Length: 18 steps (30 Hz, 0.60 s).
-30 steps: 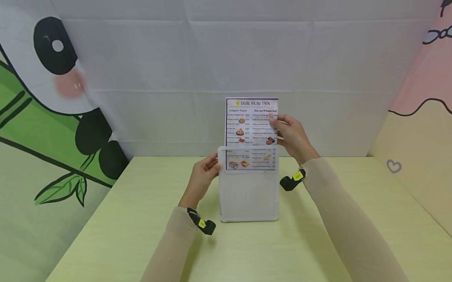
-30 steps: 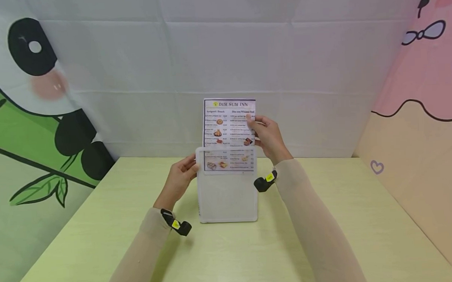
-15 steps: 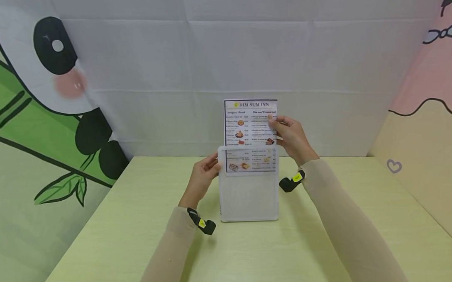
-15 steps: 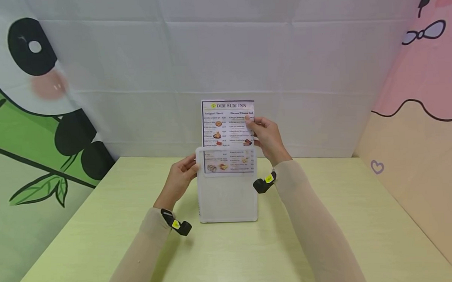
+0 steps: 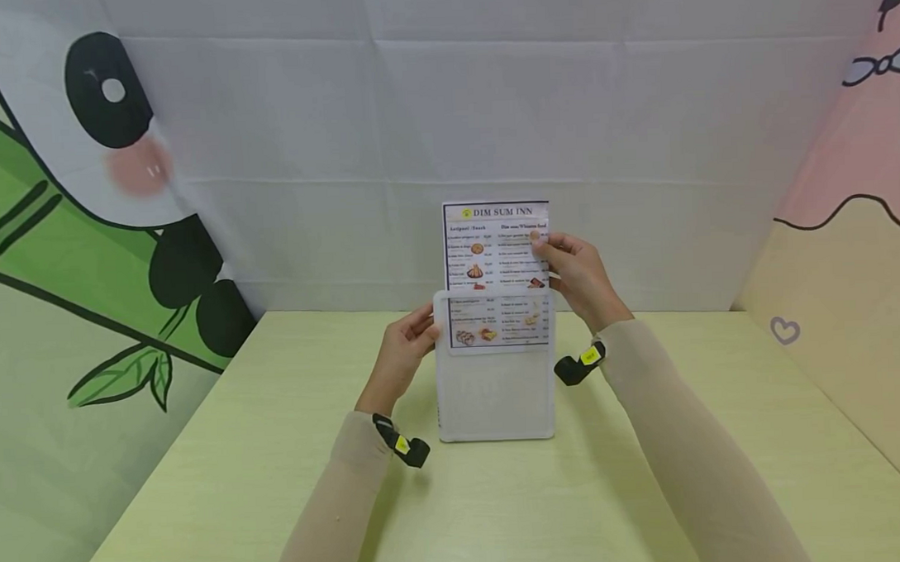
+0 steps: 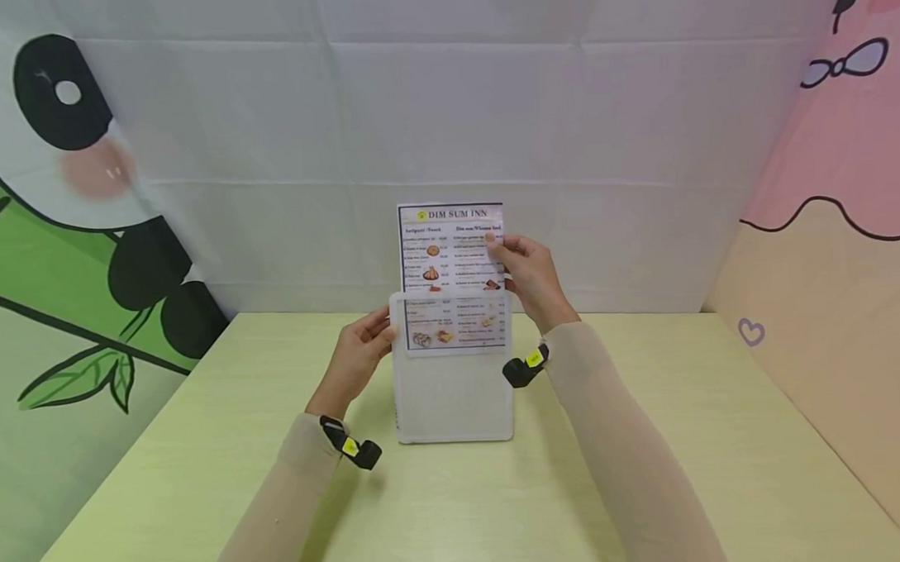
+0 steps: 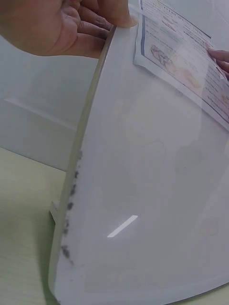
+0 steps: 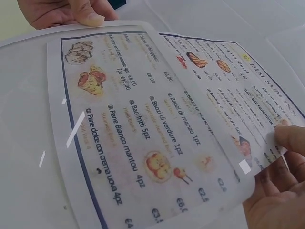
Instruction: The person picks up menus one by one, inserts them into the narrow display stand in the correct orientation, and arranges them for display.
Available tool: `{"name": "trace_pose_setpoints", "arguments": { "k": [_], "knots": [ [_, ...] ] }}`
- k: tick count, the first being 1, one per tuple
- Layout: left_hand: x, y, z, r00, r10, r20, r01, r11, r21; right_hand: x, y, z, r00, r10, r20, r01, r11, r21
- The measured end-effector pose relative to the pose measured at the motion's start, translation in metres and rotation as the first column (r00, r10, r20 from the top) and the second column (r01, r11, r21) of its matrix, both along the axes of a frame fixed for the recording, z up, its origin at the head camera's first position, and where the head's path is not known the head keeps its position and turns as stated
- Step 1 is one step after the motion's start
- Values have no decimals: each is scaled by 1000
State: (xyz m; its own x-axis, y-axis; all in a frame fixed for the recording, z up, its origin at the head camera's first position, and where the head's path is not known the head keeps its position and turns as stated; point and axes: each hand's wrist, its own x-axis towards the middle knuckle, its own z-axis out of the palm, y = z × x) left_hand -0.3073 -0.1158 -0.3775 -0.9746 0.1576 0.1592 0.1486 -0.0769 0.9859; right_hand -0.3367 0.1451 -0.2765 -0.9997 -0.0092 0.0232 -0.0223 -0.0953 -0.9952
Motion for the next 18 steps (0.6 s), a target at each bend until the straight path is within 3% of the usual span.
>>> {"name": "trace_pose_setpoints", "arguments": {
  "k": [18],
  "knots": [
    [0, -1, 1, 1000, -5, 4, 5, 1000, -11, -1, 1, -3, 1000, 5, 6, -5, 1000, -16]
  ]
}}
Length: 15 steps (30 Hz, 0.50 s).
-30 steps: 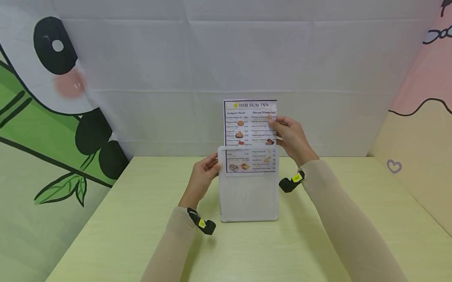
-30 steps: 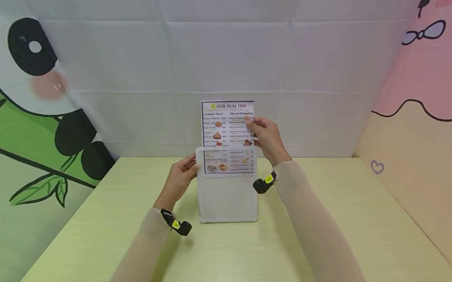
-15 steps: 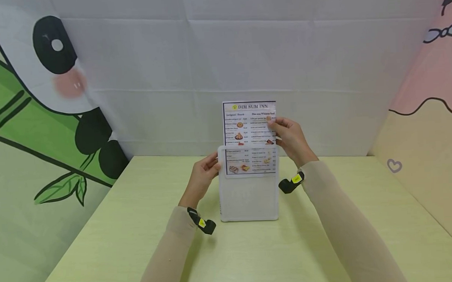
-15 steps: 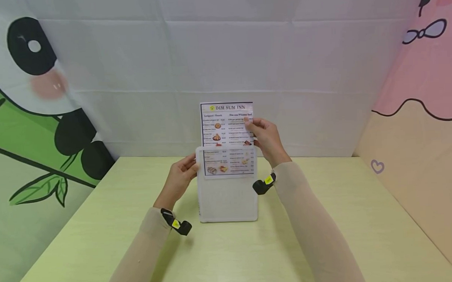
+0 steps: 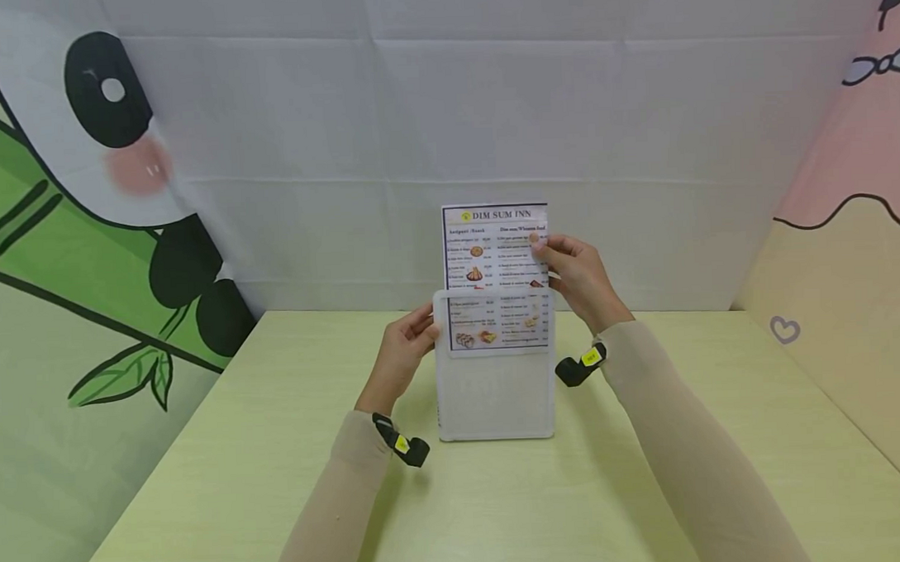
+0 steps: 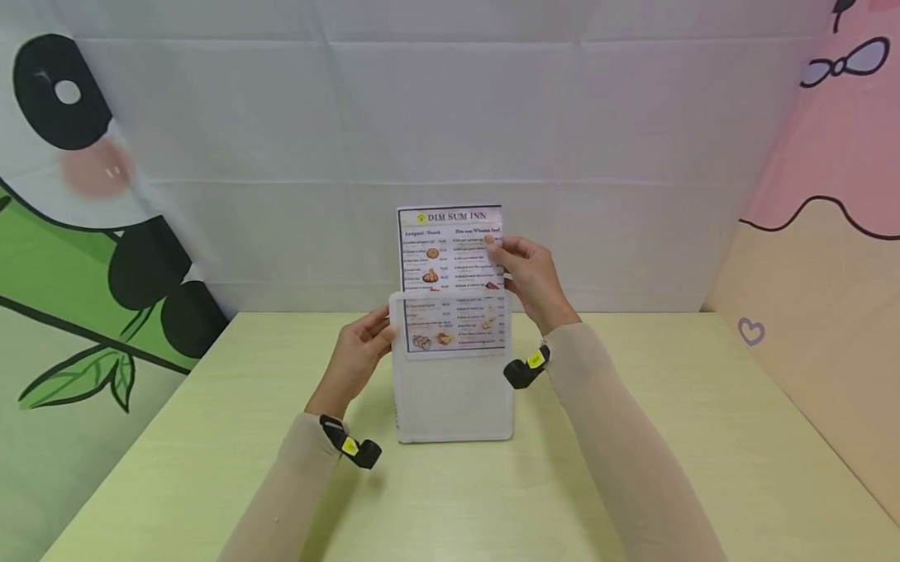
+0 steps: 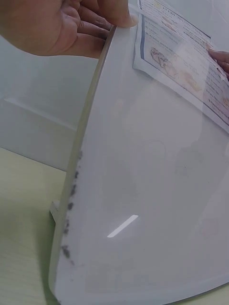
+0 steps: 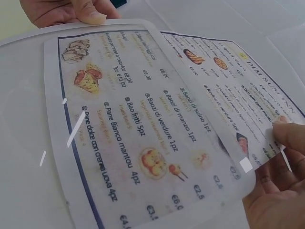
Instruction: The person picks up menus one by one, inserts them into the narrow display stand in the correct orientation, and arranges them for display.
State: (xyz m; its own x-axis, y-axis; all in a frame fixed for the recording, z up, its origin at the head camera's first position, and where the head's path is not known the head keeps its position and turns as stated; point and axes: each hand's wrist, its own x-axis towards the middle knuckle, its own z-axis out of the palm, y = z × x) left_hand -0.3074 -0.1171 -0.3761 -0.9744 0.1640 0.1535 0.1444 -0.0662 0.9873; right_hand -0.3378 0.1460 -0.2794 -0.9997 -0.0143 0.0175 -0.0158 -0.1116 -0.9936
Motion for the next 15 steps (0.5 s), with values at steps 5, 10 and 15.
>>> {"name": "trace_pose_setpoints", "arguments": {
  "k": [5, 10, 15],
  "knots": [
    [0, 0, 0, 1000, 1, 3, -1, 1000, 0, 0, 0, 0, 1000, 1, 2, -1, 1000, -8],
    [1, 0, 0, 1000, 6, 8, -6, 1000, -4, 1, 1, 0, 1000, 5, 4, -5, 1000, -9],
    [1, 0, 0, 1000, -1, 0, 1, 1000, -1, 3, 1, 0, 1000, 11, -6, -11, 1000, -10]
  ]
}}
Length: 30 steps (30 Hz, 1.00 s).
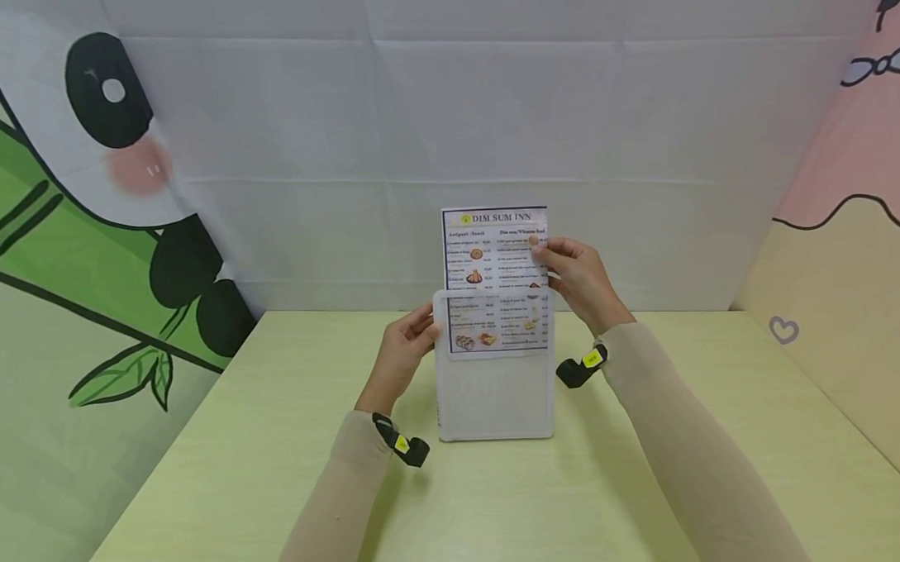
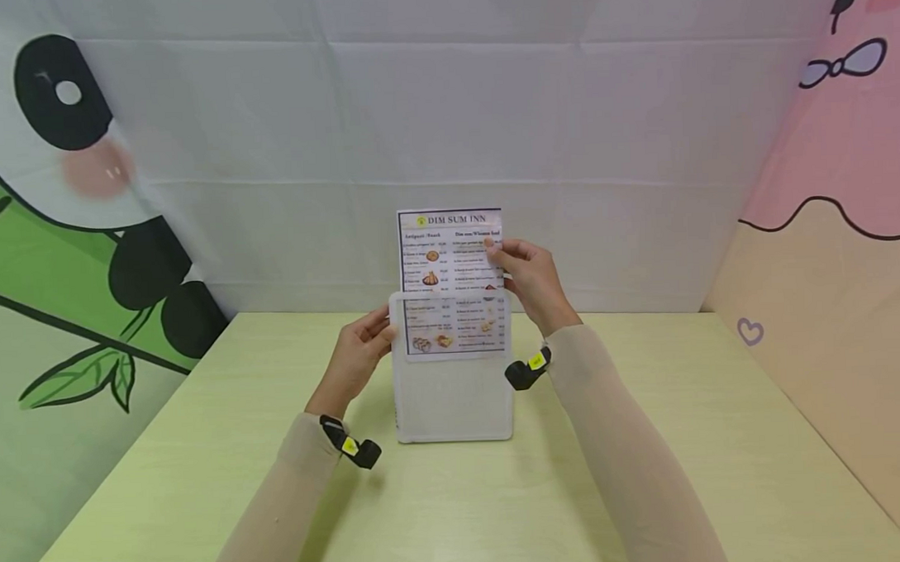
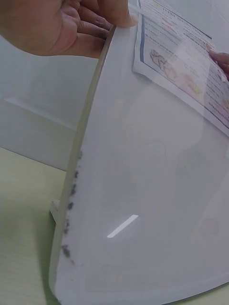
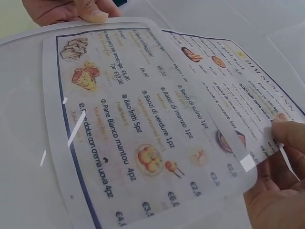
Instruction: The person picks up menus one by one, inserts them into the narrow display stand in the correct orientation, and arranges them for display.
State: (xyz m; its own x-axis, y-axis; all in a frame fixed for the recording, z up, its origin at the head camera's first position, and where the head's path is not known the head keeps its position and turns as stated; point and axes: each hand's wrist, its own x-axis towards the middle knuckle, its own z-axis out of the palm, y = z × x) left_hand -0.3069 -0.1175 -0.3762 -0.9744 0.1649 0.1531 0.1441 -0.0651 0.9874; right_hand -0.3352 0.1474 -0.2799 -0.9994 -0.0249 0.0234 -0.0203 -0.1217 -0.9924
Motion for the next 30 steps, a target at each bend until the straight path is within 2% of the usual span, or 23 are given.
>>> {"name": "trace_pose_setpoints", "arguments": {
  "k": [21, 30],
  "knots": [
    [0, 0, 0, 1000, 6, 9, -6, 1000, 3, 1, 4, -6, 999, 32, -41, -35, 998, -55],
    [-1, 1, 0, 1000, 14, 12, -14, 1000, -12, 2, 6, -8, 998, 38, -42, -40, 998, -44]
  ]
}}
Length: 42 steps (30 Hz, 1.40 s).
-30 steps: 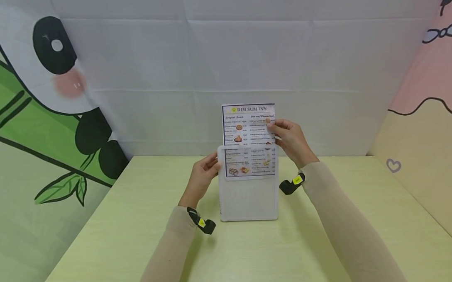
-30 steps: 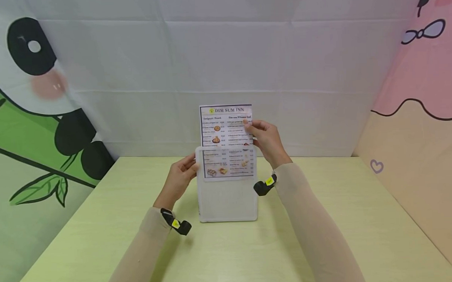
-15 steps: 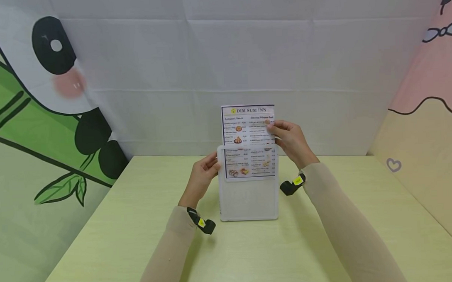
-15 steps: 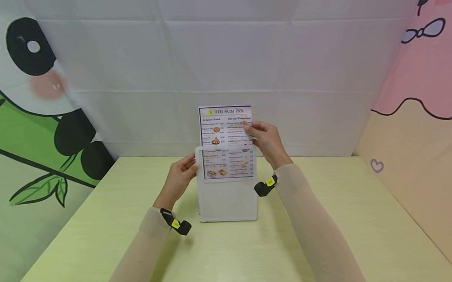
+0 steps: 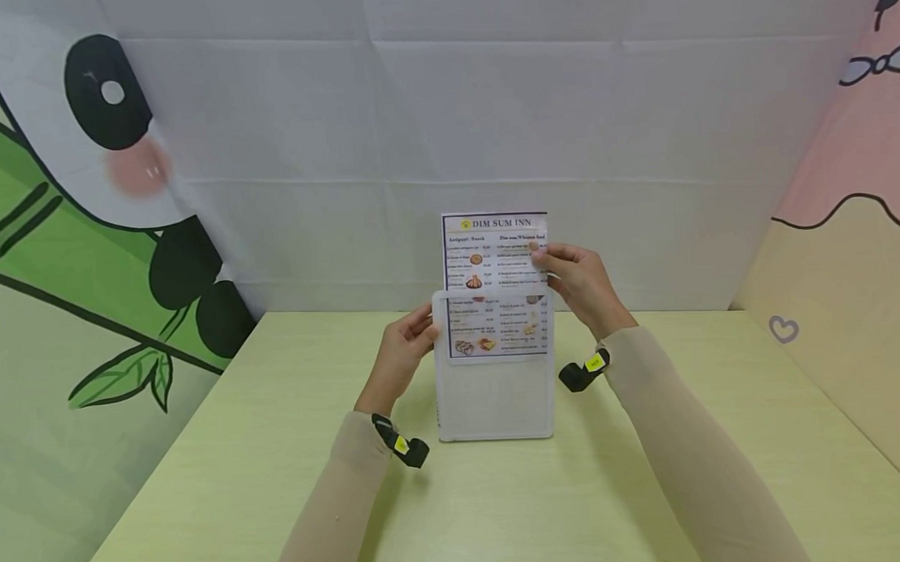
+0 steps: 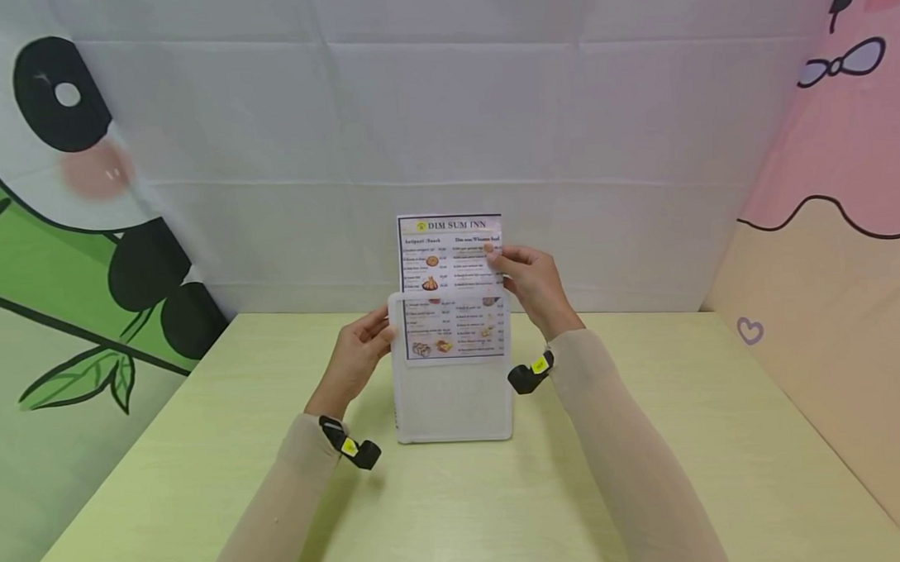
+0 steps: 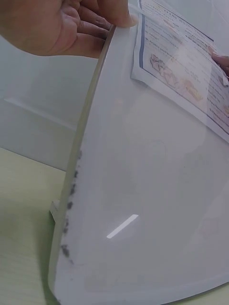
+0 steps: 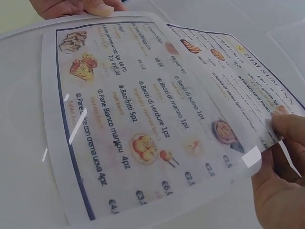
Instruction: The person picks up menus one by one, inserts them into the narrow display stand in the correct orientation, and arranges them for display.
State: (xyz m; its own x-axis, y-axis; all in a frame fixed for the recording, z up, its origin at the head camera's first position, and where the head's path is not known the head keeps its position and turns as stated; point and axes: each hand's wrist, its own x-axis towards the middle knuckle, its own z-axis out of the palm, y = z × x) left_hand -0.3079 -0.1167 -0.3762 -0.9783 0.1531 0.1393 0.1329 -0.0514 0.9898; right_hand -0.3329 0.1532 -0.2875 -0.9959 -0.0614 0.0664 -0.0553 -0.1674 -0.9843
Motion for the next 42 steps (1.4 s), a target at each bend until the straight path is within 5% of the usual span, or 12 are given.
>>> {"name": "trace_pose_setpoints", "arguments": {
  "k": [42],
  "knots": [
    [1, 0, 1, 1000, 5, -18, -6, 1000, -11, 0, 0, 3, 998, -56, -21, 57, 998, 32]
  ]
}}
